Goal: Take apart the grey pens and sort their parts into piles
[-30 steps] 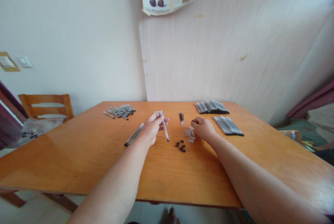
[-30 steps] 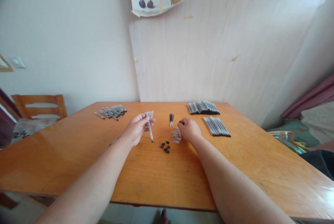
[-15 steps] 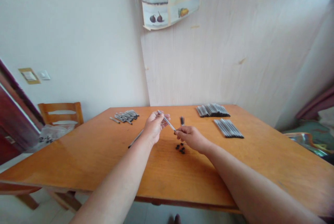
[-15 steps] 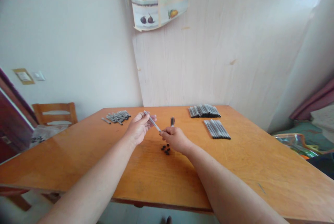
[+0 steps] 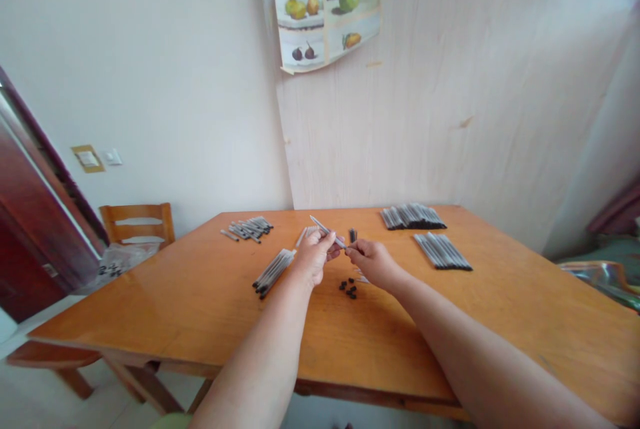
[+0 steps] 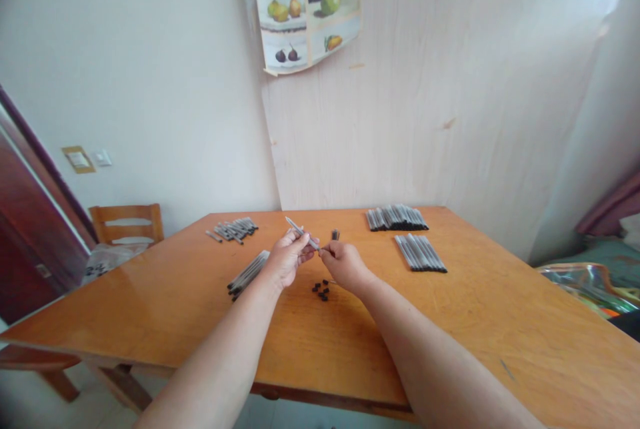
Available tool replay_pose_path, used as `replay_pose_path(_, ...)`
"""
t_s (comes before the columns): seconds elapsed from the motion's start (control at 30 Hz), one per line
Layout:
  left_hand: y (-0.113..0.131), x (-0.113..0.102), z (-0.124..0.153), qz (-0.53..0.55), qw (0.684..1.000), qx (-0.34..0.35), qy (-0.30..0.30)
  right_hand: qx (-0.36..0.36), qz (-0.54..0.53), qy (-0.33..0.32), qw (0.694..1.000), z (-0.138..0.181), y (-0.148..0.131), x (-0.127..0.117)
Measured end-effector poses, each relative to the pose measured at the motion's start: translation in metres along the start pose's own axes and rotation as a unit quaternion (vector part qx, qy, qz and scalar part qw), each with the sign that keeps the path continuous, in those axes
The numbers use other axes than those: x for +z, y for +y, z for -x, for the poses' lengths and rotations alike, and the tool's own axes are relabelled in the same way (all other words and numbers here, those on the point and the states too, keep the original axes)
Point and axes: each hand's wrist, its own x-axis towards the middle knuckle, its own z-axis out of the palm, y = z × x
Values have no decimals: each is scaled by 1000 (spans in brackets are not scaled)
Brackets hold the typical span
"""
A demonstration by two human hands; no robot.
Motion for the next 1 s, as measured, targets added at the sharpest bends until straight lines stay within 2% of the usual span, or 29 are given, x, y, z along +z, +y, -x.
replay_pose_path(0.2,-3,-7,-4,-12,1000,-13,16,-57,84,29,994,0,-4,3)
replay_pose_path(0.3,-4,-9,-5,-6,1000,-11,10,-34,68,30,997,0,-3,4)
replay_pose_path(0.47,-5,-9,-4,2,1000,-10,12,18,-15,-32,999,-1,4,7)
replay_pose_path(0.7,-5,-5,-3,-2,999,-15,30,11,-4,10,1000,0,7,8)
replay_pose_path(0.87,-6,-5,-4,7,999,-16,37,51,-55,-37,996,1,6,7)
replay_pose_path(1.0,-10,-7,-6,-4,999,-13,34,42,-34,4,999,0,7,9)
